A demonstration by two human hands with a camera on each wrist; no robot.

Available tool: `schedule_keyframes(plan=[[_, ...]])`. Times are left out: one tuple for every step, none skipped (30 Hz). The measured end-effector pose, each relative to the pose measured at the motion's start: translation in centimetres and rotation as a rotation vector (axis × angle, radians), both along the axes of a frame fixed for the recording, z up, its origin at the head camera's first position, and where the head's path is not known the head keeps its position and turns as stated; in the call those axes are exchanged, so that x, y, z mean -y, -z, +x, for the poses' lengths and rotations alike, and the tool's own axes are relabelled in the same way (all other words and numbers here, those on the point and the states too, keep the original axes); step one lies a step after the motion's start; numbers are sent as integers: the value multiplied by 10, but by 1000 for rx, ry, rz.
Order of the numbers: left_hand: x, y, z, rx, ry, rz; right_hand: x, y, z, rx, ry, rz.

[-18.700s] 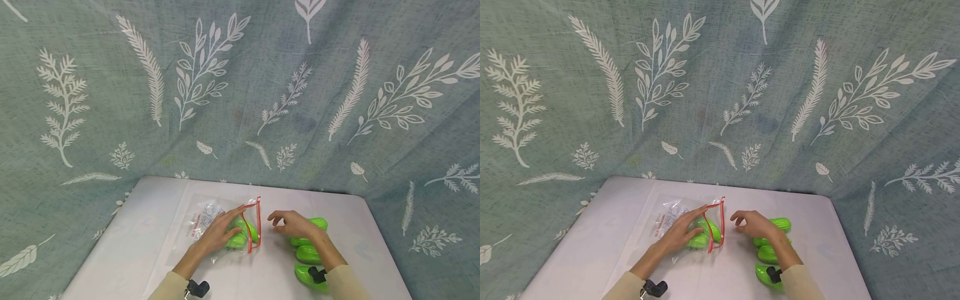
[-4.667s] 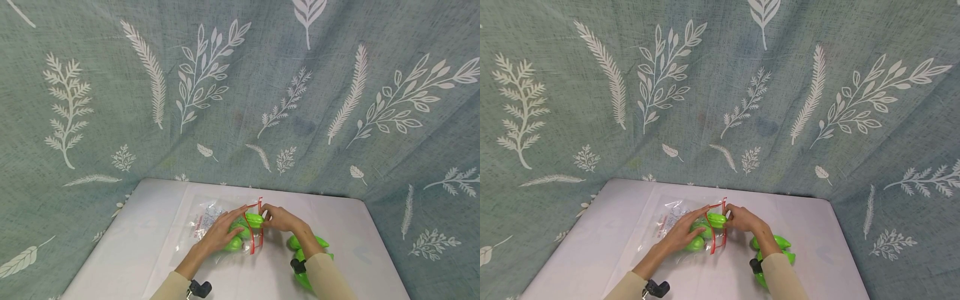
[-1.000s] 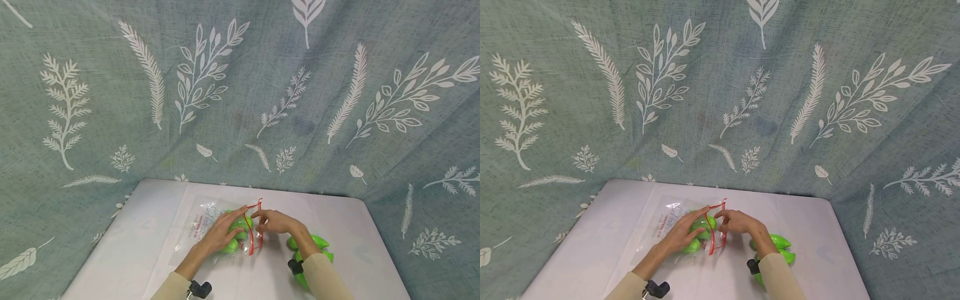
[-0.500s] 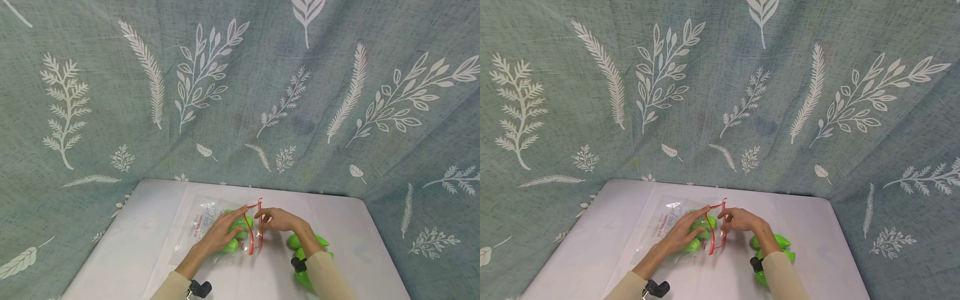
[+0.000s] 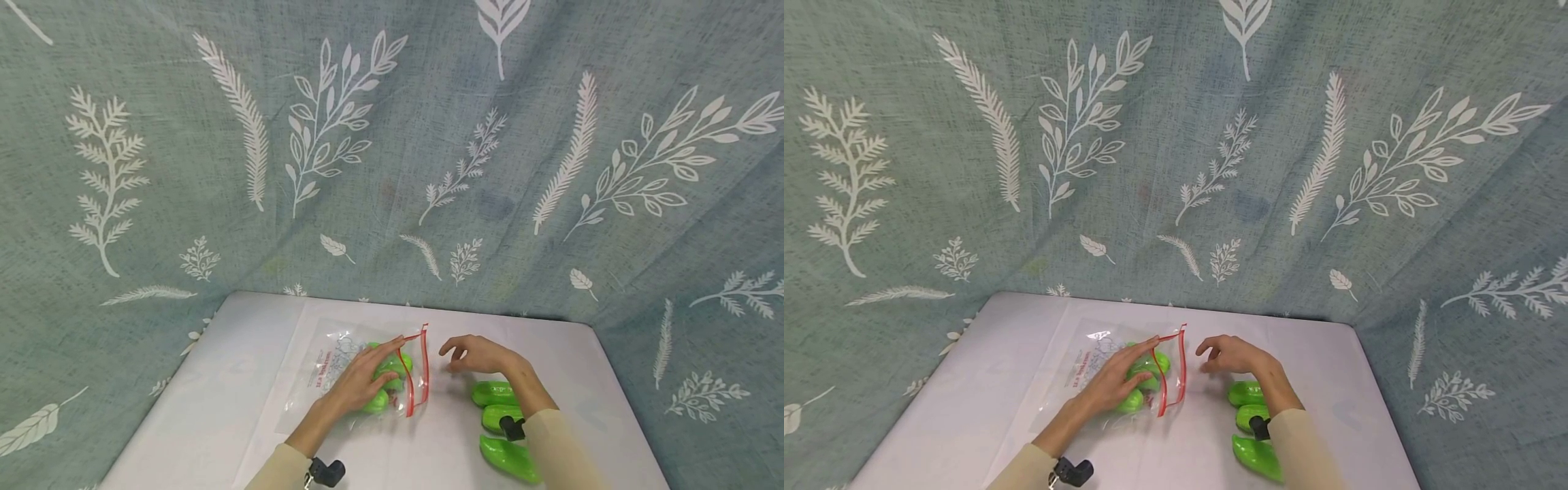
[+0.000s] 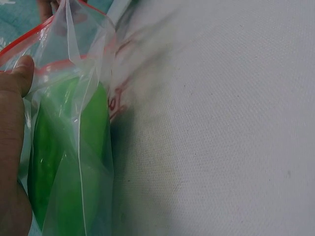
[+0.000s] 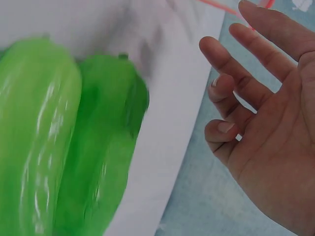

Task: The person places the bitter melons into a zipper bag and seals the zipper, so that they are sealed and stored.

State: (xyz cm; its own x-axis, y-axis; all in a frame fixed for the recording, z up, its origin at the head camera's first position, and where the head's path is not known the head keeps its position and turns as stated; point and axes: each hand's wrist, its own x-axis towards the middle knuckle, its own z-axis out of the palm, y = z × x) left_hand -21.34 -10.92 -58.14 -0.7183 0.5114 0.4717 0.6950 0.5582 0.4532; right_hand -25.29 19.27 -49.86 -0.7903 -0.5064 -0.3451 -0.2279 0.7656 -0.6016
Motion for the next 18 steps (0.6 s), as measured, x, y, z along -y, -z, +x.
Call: schedule_keyframes(plan=[[0, 0, 0, -1, -1, -1, -4, -1, 0, 1, 7, 2], [-1, 0, 0, -2, -1, -1, -7, -1, 0, 4, 13, 3], [-1, 1, 0, -6, -1, -1, -11, -1, 0, 6, 17, 2], [-1, 1, 0, -10, -1, 0, -15, -1, 0, 9, 20, -2], [0, 1, 0, -13, 0, 3, -18, -2, 1, 10, 22, -5], [0, 0, 0, -18, 1, 6, -22, -2, 1, 15, 26, -12], [0, 0, 0, -21, 3, 10, -25, -2, 2, 15, 25, -17], [0, 0, 0, -27, 6, 15, -29, -2, 3, 15, 25, -23], [0, 0, 0, -32, 9, 19, -33, -2, 4, 12, 24, -26], [-1, 0, 0, -32, 10, 23, -37, -1, 5, 11, 22, -31], [-1, 0, 0, -33, 12, 29, -40, -1, 6, 8, 20, -34], [-1, -1, 0, -32, 12, 33, -44, -1, 7, 10, 18, -41], [-1, 0, 1, -30, 10, 36, -48, -1, 8, 9, 15, -50], [-1, 0, 1, -27, 10, 39, -52, 0, 9, 11, 15, -57], [0, 0, 1, -18, 9, 41, -56, 0, 10, 15, 19, -63], [0, 0, 1, -14, 11, 45, -60, 1, 10, 19, 21, -71], [0, 0, 1, -8, 11, 47, -64, 1, 11, 24, 23, -80], [0, 0, 1, -3, 11, 46, -68, 2, 12, 28, 24, -87]])
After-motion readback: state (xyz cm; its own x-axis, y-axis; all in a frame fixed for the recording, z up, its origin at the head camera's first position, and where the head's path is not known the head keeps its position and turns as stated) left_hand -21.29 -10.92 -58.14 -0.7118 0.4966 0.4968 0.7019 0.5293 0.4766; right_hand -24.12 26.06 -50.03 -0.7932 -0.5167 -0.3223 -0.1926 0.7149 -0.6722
